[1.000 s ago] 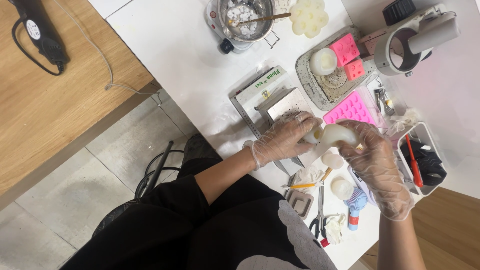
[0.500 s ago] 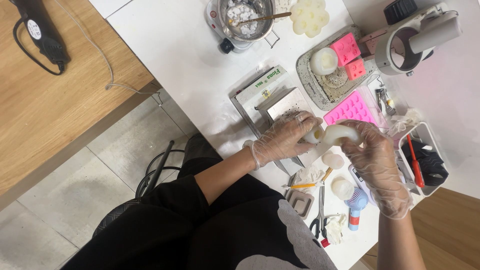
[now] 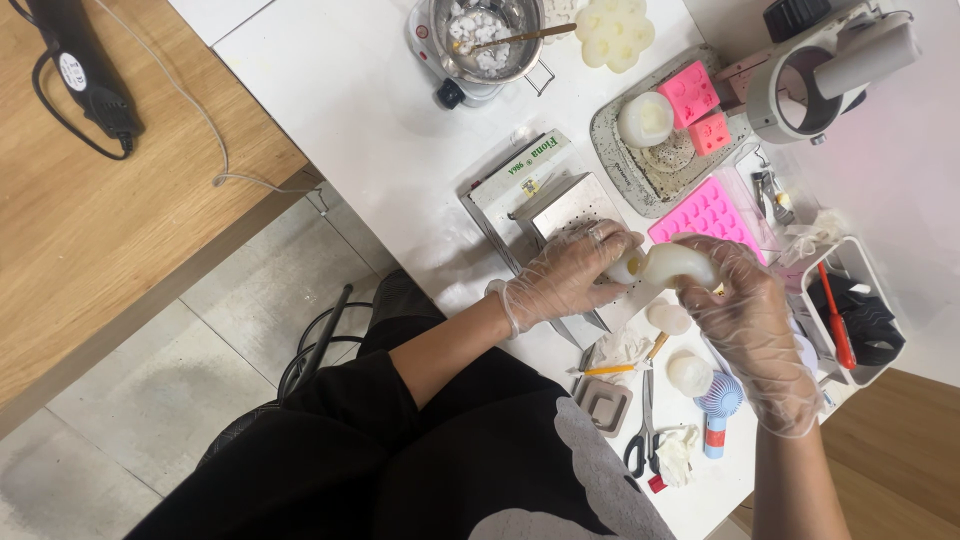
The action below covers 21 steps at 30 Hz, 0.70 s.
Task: Scooping wax into a melter, selecting silicone molds from storage, and assembling molds for candle production.
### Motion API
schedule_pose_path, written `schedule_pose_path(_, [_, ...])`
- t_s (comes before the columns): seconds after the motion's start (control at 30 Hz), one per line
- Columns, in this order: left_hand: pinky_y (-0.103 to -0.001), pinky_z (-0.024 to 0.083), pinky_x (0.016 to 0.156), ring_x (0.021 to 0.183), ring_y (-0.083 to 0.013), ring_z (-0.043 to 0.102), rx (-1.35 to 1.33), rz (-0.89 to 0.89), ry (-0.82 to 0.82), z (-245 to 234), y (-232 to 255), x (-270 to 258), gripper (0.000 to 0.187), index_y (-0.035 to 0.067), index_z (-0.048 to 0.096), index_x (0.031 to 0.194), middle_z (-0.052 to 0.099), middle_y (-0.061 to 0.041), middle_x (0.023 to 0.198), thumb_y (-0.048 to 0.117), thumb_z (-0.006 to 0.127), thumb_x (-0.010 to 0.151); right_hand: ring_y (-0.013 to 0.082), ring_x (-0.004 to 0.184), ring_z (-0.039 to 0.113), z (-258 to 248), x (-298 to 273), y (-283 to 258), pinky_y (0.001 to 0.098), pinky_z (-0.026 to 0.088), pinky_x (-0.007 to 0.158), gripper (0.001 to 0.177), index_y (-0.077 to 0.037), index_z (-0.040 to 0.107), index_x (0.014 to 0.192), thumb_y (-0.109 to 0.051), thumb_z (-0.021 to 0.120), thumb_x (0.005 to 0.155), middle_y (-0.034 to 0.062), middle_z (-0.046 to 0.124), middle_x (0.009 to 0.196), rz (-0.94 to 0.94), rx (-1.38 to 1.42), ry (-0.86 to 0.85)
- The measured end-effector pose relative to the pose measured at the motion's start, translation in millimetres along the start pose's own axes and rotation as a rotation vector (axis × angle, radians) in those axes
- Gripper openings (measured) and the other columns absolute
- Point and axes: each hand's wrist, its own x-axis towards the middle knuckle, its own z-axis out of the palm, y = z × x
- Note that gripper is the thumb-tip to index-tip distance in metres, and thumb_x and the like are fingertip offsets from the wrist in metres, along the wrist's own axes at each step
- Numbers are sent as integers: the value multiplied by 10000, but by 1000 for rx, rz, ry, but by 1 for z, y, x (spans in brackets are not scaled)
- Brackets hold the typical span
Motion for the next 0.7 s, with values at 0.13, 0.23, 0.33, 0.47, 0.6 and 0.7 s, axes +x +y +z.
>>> schedule_pose_path(0.13, [-442,510,944,1098,-241,616,25,13,-1,-1,0,1,606,74,574,1302,582,-73,1198,288,805,785,202,799,572,-2,-2,-3,306,474,701,452,-34,682,1254,0,712,805,99,670,1143,-48,-18,10])
schedule_pose_path(0.23, [-452,508,959,1123,-242,613,26,-3,-18,0,0,1,625,90,558,1331,579,-69,1228,294,802,793,245,976,636,-2,-2,-2,349,507,845,524,-52,677,1273,8,724,754,132,676,1172,-48,13,-17])
schedule_pose_path(0.33, [-437,496,980,1107,-241,616,14,14,7,-1,1,0,620,84,565,1322,585,-72,1218,285,806,787,211,890,664,0,-4,-4,312,535,784,492,-55,665,1278,-23,717,790,124,705,1133,-28,105,-32])
schedule_pose_path(0.47, [-441,500,969,1125,-252,610,-10,20,1,-1,0,0,636,84,549,1332,590,-85,1232,255,805,776,234,939,666,2,4,14,362,530,887,539,-93,661,1307,-40,737,776,122,715,1119,-77,-25,-59])
schedule_pose_path(0.6, [-490,490,980,1147,-248,609,22,-33,-31,-3,2,1,610,135,560,1309,593,-48,1233,251,805,762,216,958,662,1,0,10,360,502,897,540,-93,660,1312,-67,731,777,100,720,1125,-39,59,-52])
schedule_pose_path(0.7, [-511,481,1019,1181,-259,604,25,-46,-46,-3,2,2,614,116,579,1303,614,-61,1238,249,814,752,208,1005,651,3,-6,15,326,500,926,549,-67,636,1311,-20,699,768,101,699,1150,47,288,-30])
